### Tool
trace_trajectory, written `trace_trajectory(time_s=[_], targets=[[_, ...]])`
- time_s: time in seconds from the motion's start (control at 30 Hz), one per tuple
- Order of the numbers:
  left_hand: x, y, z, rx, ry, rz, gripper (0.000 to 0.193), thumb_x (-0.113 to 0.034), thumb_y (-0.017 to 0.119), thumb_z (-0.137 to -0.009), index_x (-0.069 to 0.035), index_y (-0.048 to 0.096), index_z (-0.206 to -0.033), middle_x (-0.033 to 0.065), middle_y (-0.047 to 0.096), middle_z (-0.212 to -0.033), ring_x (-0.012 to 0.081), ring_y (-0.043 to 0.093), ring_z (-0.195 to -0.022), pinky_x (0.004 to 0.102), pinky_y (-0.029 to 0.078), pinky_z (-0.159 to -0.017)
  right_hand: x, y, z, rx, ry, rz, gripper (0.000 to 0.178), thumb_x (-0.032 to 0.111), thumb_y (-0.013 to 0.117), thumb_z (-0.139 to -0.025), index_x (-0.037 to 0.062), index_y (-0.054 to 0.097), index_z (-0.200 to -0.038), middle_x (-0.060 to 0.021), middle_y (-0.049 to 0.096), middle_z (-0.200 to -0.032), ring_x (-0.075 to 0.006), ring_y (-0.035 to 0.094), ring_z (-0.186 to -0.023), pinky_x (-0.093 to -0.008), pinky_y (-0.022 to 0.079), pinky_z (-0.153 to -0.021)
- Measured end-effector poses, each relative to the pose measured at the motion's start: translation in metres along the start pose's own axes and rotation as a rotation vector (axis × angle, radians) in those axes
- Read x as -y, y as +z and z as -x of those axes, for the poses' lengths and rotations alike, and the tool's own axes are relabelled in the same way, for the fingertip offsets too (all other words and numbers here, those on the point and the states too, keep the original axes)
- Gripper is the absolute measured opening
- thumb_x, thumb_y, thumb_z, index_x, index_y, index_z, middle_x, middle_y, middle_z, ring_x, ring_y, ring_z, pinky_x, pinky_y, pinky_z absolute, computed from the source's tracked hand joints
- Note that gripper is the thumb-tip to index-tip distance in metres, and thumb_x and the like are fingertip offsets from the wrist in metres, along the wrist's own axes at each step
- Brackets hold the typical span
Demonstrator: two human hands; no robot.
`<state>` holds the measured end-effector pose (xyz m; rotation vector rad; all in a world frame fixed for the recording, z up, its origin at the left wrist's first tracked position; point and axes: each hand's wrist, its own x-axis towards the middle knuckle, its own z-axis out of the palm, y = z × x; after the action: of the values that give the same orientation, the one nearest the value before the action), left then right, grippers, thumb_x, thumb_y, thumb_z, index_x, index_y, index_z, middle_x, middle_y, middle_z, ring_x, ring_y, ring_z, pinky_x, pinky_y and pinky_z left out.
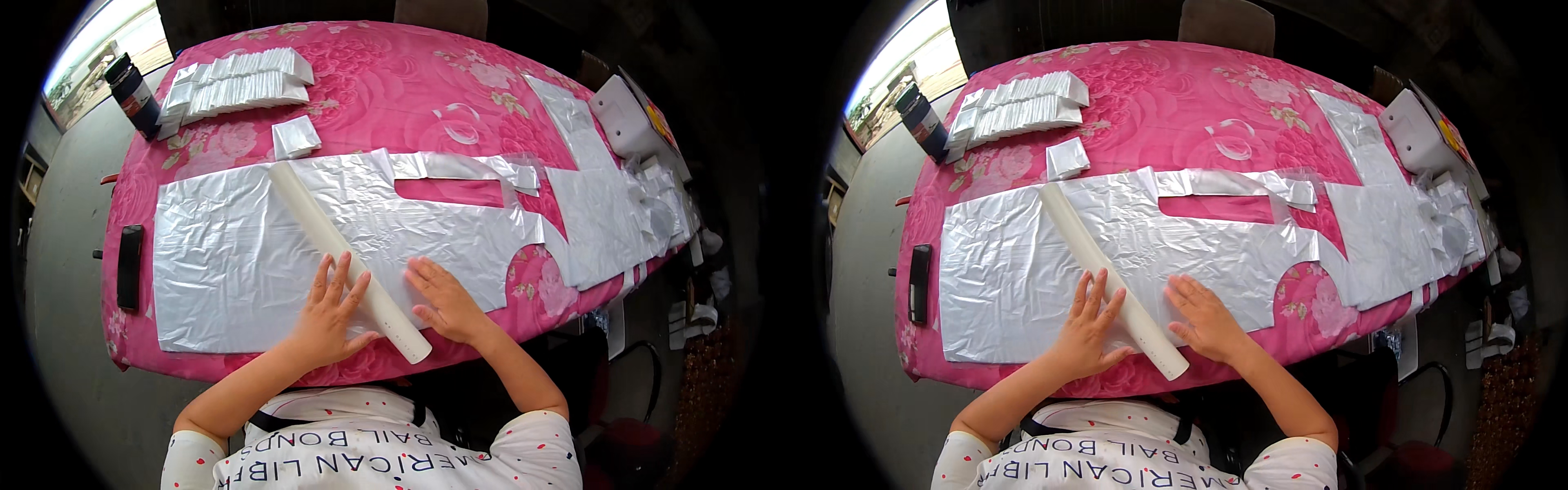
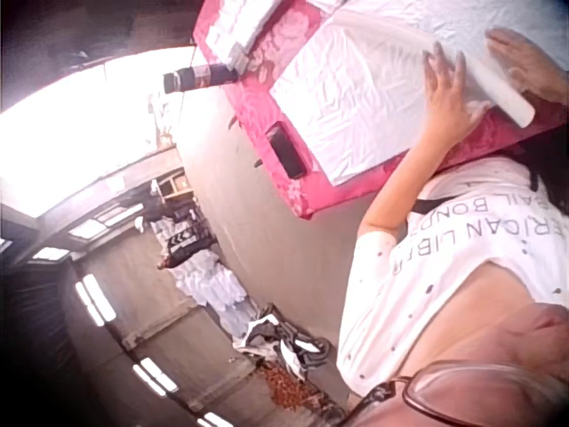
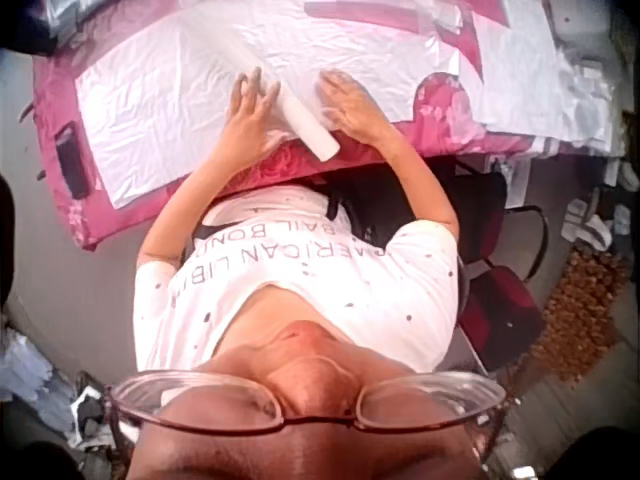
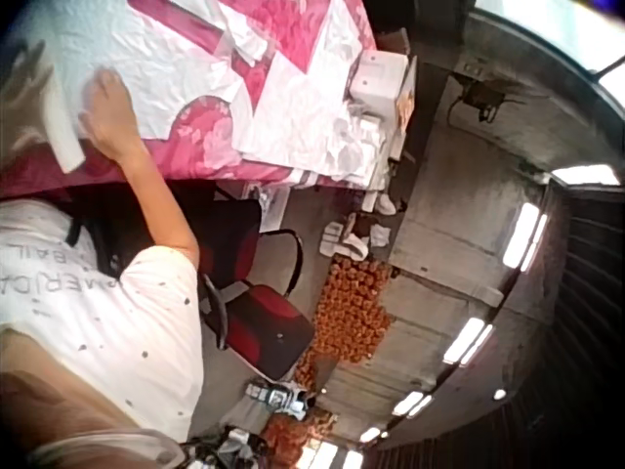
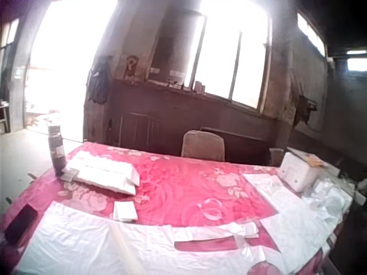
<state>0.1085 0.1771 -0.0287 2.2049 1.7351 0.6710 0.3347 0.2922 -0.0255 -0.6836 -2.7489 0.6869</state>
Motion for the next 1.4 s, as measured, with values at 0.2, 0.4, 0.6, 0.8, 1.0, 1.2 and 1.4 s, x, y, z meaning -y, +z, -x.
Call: trace_trajectory(time_s=[0.2, 0.4, 0.6, 0.8, 1.0, 1.2, 1.4], targets=[[-0.024, 0.008, -0.034, 0.058, 0.131, 0.086, 0.068, -0.054, 0.059, -0.074, -0.007, 0.050, -0.121, 0.0234, 0.020, -0.144, 0.0467, 0.009, -0.133, 0.0553, 0.020, -0.104, -0.125, -0.062, 0.062, -0.294, 0.300, 0.331, 0.044, 0.021, 0.044, -0.090, -0.0008, 0.043, -0.128, -0.0179, 0.041, -0.134, -0.0324, 0.037, -0.126, -0.0374, 0.027, -0.105], [-0.034, 0.012, -0.040, 0.073, 0.192, 0.051, 0.064, -0.056, 0.058, -0.073, -0.006, 0.054, -0.113, 0.0236, 0.024, -0.142, 0.0466, 0.013, -0.133, 0.0561, 0.022, -0.103, -0.194, -0.093, 0.117, -0.522, 0.610, 0.434, 0.032, 0.011, 0.049, -0.087, -0.0009, 0.056, -0.115, -0.0169, 0.053, -0.123, -0.0297, 0.047, -0.117, -0.0335, 0.035, -0.099], [-0.035, 0.012, -0.038, 0.077, 0.209, 0.049, 0.064, -0.056, 0.058, -0.073, -0.006, 0.054, -0.113, 0.0239, 0.024, -0.142, 0.0466, 0.014, -0.132, 0.0557, 0.022, -0.103, -0.180, -0.089, 0.107, -0.712, 0.659, 0.429, 0.017, 0.009, 0.060, -0.079, 0.0004, 0.063, -0.093, -0.0119, 0.064, -0.099, -0.0295, 0.060, -0.092, -0.0345, 0.047, -0.080], [-0.035, 0.011, -0.036, 0.064, 0.204, 0.086, 0.063, -0.054, 0.060, -0.073, -0.005, 0.055, -0.113, 0.0231, 0.024, -0.142, 0.0448, 0.015, -0.133, 0.0545, 0.021, -0.104, -0.123, -0.103, 0.085, -0.740, 0.829, 0.261, 0.011, 0.007, 0.066, -0.074, 0.0027, 0.056, -0.074, -0.0074, 0.062, -0.079, -0.0201, 0.059, -0.070, -0.0294, 0.046, -0.064], [-0.039, 0.005, -0.037, 0.026, 0.176, 0.125, 0.063, -0.046, 0.062, -0.077, -0.004, 0.049, -0.121, 0.0221, 0.028, -0.140, 0.0384, 0.020, -0.133, 0.0501, 0.022, -0.105, -0.002, -0.060, 0.036, -0.481, 0.612, -0.583, 0.011, 0.003, 0.066, -0.075, 0.0037, 0.058, -0.082, 0.0008, 0.058, -0.075, -0.0073, 0.052, -0.066, -0.0226, 0.043, -0.059], [-0.029, -0.030, -0.027, 0.305, -0.659, 1.311, 0.042, -0.012, 0.065, -0.082, -0.002, 0.049, -0.119, 0.0115, 0.063, -0.096, 0.0155, 0.061, -0.089, 0.0277, 0.048, -0.078, 0.108, -0.007, -0.009, 0.057, 0.122, -0.673, 0.026, 0.012, 0.067, -0.077, 0.0025, 0.058, -0.100, -0.0111, 0.059, -0.096, -0.0238, 0.061, -0.084, -0.0316, 0.049, -0.076], [0.086, -0.099, 0.025, 0.160, -0.815, 1.088, 0.037, -0.009, 0.066, -0.079, 0.002, 0.053, -0.112, 0.0078, 0.065, -0.085, 0.0117, 0.062, -0.071, 0.0247, 0.051, -0.064, 0.123, -0.007, 0.010, -0.190, 0.029, -0.224, 0.037, 0.020, 0.068, -0.076, 0.0034, 0.056, -0.107, -0.0109, 0.059, -0.099, -0.0264, 0.058, -0.088, -0.0357, 0.048, -0.074]])
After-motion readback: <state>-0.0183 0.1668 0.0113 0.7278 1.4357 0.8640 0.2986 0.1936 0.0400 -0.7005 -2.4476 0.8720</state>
